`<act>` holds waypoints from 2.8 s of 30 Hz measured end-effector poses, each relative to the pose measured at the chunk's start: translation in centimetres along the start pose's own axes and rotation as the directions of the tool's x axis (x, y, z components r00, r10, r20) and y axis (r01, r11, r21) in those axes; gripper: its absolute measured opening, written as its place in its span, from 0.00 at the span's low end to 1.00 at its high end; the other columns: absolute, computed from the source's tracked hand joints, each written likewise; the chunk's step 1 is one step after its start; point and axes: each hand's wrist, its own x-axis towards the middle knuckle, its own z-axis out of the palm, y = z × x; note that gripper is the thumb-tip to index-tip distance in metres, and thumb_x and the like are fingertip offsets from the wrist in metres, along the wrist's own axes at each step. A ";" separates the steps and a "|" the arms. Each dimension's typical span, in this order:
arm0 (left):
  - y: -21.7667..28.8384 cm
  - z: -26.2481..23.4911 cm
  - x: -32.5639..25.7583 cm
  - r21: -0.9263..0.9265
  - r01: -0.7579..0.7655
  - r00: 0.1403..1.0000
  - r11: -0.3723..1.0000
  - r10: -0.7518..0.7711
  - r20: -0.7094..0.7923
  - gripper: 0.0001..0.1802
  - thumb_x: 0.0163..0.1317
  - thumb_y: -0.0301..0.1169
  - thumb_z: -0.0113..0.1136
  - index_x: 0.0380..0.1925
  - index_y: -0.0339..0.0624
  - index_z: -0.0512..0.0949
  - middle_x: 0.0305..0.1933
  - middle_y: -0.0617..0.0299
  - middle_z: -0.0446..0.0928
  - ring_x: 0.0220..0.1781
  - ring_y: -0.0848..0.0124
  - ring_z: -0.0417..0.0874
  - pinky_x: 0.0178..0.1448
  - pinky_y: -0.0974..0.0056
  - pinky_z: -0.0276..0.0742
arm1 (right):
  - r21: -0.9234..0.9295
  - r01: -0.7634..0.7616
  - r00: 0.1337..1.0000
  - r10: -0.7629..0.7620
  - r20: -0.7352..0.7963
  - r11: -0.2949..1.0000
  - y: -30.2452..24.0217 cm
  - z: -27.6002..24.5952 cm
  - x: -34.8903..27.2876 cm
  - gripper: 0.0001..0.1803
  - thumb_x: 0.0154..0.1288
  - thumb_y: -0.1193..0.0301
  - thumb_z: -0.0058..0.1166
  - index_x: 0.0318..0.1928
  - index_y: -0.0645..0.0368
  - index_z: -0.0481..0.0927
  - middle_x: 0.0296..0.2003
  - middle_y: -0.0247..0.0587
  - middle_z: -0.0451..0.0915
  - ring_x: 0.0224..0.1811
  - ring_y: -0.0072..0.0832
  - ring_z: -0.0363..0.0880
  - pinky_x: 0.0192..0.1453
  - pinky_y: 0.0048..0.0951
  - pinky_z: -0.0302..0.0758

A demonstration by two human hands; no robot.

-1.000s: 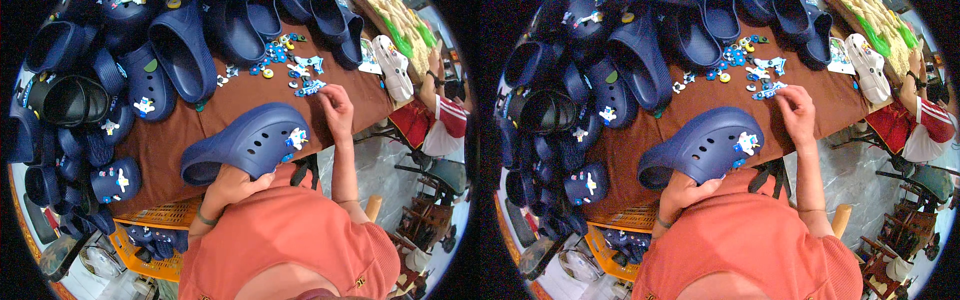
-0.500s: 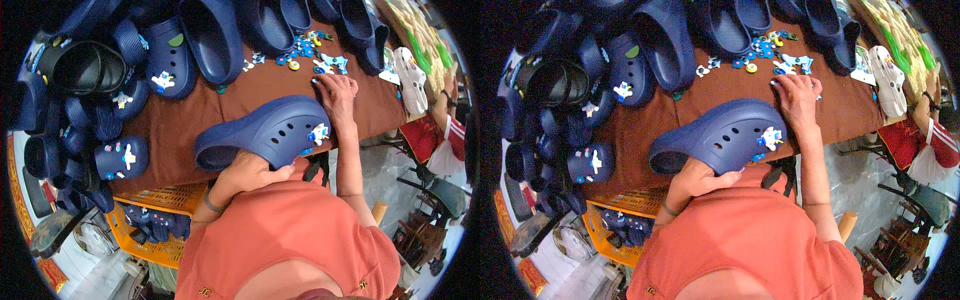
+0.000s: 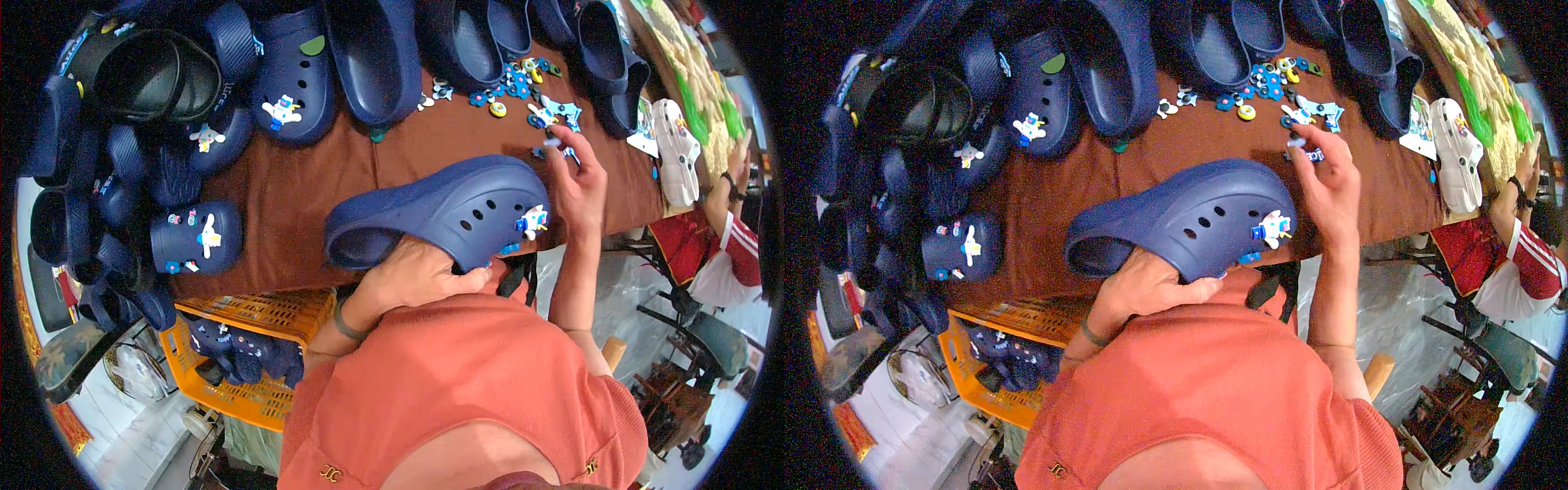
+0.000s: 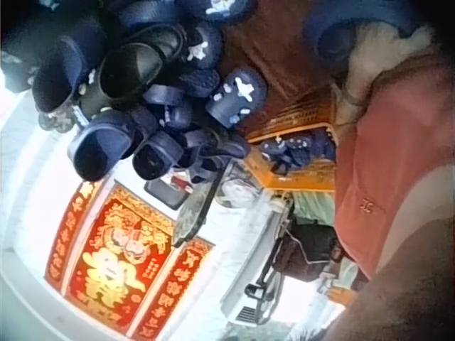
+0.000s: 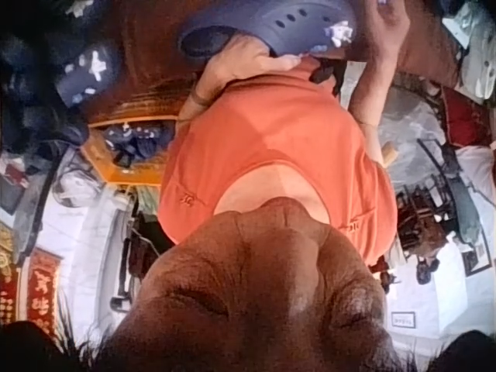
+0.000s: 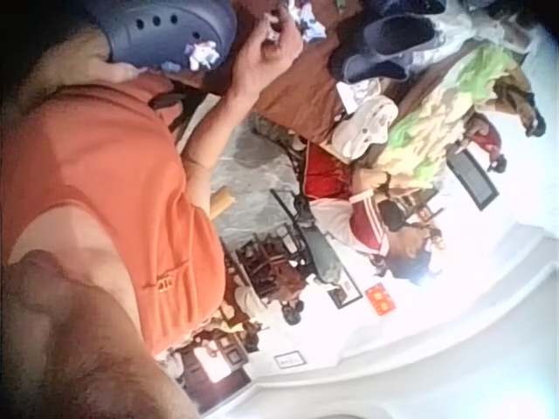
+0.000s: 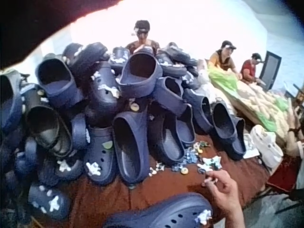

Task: Attaching decorative plastic charms into the holes of clog-style shoes.

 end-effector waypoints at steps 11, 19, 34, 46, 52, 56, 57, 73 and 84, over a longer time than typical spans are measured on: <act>-0.1 -0.2 0.3 -0.048 -0.034 0.999 0.998 0.034 -0.011 0.27 0.55 0.42 0.61 0.52 0.39 0.74 0.58 0.44 0.71 0.60 0.47 0.71 0.66 0.48 0.63 | -0.036 0.436 0.761 -0.348 0.547 0.899 -5.7 0.1 -0.8 0.10 0.50 0.65 0.68 0.32 0.52 0.84 0.38 0.32 0.75 0.48 0.32 0.71 0.58 0.38 0.60; 0.3 0.0 0.1 0.044 -0.174 0.983 0.984 0.176 -0.048 0.26 0.56 0.39 0.57 0.54 0.40 0.73 0.56 0.43 0.72 0.57 0.46 0.73 0.63 0.47 0.66 | 0.281 0.285 0.465 -0.388 0.795 0.916 -6.0 0.9 2.9 0.15 0.43 0.63 0.73 0.30 0.56 0.83 0.46 0.41 0.74 0.54 0.39 0.69 0.59 0.39 0.64; 0.2 0.0 0.2 -0.031 -0.106 0.994 0.994 0.105 -0.021 0.25 0.56 0.41 0.59 0.52 0.39 0.74 0.54 0.42 0.72 0.56 0.44 0.72 0.63 0.46 0.65 | -0.052 0.586 0.668 -0.446 0.595 0.809 -7.0 0.9 -0.6 0.13 0.44 0.64 0.71 0.32 0.48 0.84 0.35 0.28 0.77 0.44 0.32 0.73 0.60 0.40 0.62; -0.3 -0.3 0.8 0.017 -0.120 0.984 0.993 0.121 -0.133 0.21 0.56 0.39 0.59 0.45 0.35 0.75 0.49 0.40 0.75 0.51 0.43 0.75 0.59 0.46 0.68 | -0.245 0.618 0.771 -0.515 0.375 0.747 -5.3 2.3 -2.3 0.17 0.47 0.67 0.69 0.41 0.46 0.86 0.41 0.32 0.77 0.51 0.37 0.71 0.58 0.46 0.65; -0.3 -1.9 2.0 0.174 -0.055 0.992 0.983 0.073 -0.102 0.16 0.59 0.38 0.56 0.29 0.33 0.77 0.27 0.39 0.77 0.32 0.42 0.79 0.38 0.46 0.74 | -0.324 0.645 0.752 -0.497 0.433 0.692 -4.4 3.7 -0.9 0.11 0.54 0.66 0.65 0.39 0.51 0.86 0.42 0.34 0.78 0.53 0.39 0.71 0.58 0.43 0.66; -1.1 -1.7 2.2 0.198 -0.089 0.977 0.976 0.124 -0.172 0.16 0.60 0.38 0.56 0.24 0.33 0.74 0.25 0.42 0.76 0.29 0.45 0.78 0.33 0.48 0.71 | -0.219 0.580 0.750 -0.410 0.519 0.784 -3.5 4.3 1.2 0.09 0.59 0.65 0.62 0.37 0.54 0.86 0.39 0.35 0.81 0.52 0.37 0.74 0.57 0.40 0.68; -1.1 -1.8 2.2 0.200 -0.093 0.975 0.975 0.130 -0.180 0.17 0.61 0.38 0.55 0.23 0.33 0.74 0.24 0.42 0.76 0.28 0.45 0.78 0.32 0.48 0.71 | -0.137 0.523 0.742 -0.370 0.558 0.841 -3.2 4.4 1.7 0.08 0.59 0.66 0.62 0.37 0.55 0.86 0.38 0.35 0.81 0.51 0.36 0.75 0.56 0.38 0.69; -0.9 -1.6 2.0 0.323 -0.183 0.942 0.928 0.260 -0.211 0.18 0.57 0.37 0.60 0.18 0.34 0.74 0.20 0.45 0.74 0.23 0.47 0.77 0.30 0.48 0.71 | 0.134 -0.028 0.495 -0.102 0.863 0.991 -1.9 4.9 6.1 0.13 0.56 0.69 0.68 0.41 0.59 0.85 0.41 0.35 0.81 0.50 0.25 0.76 0.58 0.28 0.70; -0.4 -0.2 1.0 0.467 -0.352 0.855 0.811 0.481 -0.192 0.11 0.51 0.32 0.65 0.18 0.37 0.77 0.20 0.53 0.76 0.21 0.57 0.79 0.28 0.57 0.76 | -0.014 -0.273 0.306 0.100 0.947 0.962 -4.8 4.1 6.0 0.30 0.53 0.68 0.71 0.56 0.63 0.75 0.47 0.34 0.80 0.50 0.22 0.75 0.58 0.25 0.71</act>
